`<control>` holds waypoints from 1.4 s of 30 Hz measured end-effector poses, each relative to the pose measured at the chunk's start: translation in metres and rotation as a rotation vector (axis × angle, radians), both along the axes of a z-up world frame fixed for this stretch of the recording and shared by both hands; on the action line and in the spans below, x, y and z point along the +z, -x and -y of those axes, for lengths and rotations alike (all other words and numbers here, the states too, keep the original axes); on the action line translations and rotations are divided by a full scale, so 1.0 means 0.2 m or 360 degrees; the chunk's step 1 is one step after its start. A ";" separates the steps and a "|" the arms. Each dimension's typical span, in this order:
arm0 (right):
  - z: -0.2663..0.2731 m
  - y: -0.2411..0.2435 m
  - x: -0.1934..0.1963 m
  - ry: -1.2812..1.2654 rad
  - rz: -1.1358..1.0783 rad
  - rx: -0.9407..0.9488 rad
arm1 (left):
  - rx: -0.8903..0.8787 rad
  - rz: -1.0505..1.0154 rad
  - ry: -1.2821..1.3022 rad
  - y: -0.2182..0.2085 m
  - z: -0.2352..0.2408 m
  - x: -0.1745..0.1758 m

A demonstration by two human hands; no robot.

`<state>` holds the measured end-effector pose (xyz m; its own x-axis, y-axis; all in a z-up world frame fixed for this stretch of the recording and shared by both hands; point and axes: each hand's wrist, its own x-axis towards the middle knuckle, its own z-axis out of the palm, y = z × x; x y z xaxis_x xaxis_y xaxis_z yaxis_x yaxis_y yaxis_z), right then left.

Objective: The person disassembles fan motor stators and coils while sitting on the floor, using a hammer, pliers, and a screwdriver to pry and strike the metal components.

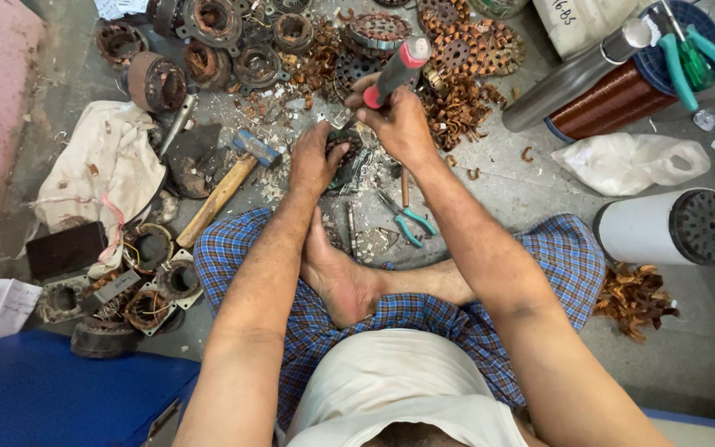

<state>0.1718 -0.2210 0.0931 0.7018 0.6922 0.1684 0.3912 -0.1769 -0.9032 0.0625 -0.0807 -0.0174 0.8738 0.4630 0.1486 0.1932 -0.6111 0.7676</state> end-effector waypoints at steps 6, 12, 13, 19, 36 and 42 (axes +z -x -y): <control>-0.01 0.01 0.02 -0.0123 0.0039 -0.0164 | 0.0006 -0.0088 -0.0011 0.00 0.00 0.01; -0.04 0.07 0.03 -0.0297 -0.0027 -0.0203 | -0.0003 -0.0006 -0.0062 0.00 0.00 0.01; -0.04 0.07 0.03 -0.0312 -0.0020 -0.0210 | 0.0001 -0.0018 -0.0029 0.00 0.00 0.01; -0.09 0.03 -0.06 -0.0196 0.0136 -0.0302 | 0.0011 -0.0098 0.0017 0.00 0.00 0.01; -0.12 0.06 -0.12 -0.0010 0.0438 -0.0445 | -0.0003 -0.0057 0.0003 0.00 0.00 0.03; -0.11 0.10 -0.11 0.0082 0.0809 -0.0380 | -0.0223 -0.0140 0.0078 0.03 -0.04 0.14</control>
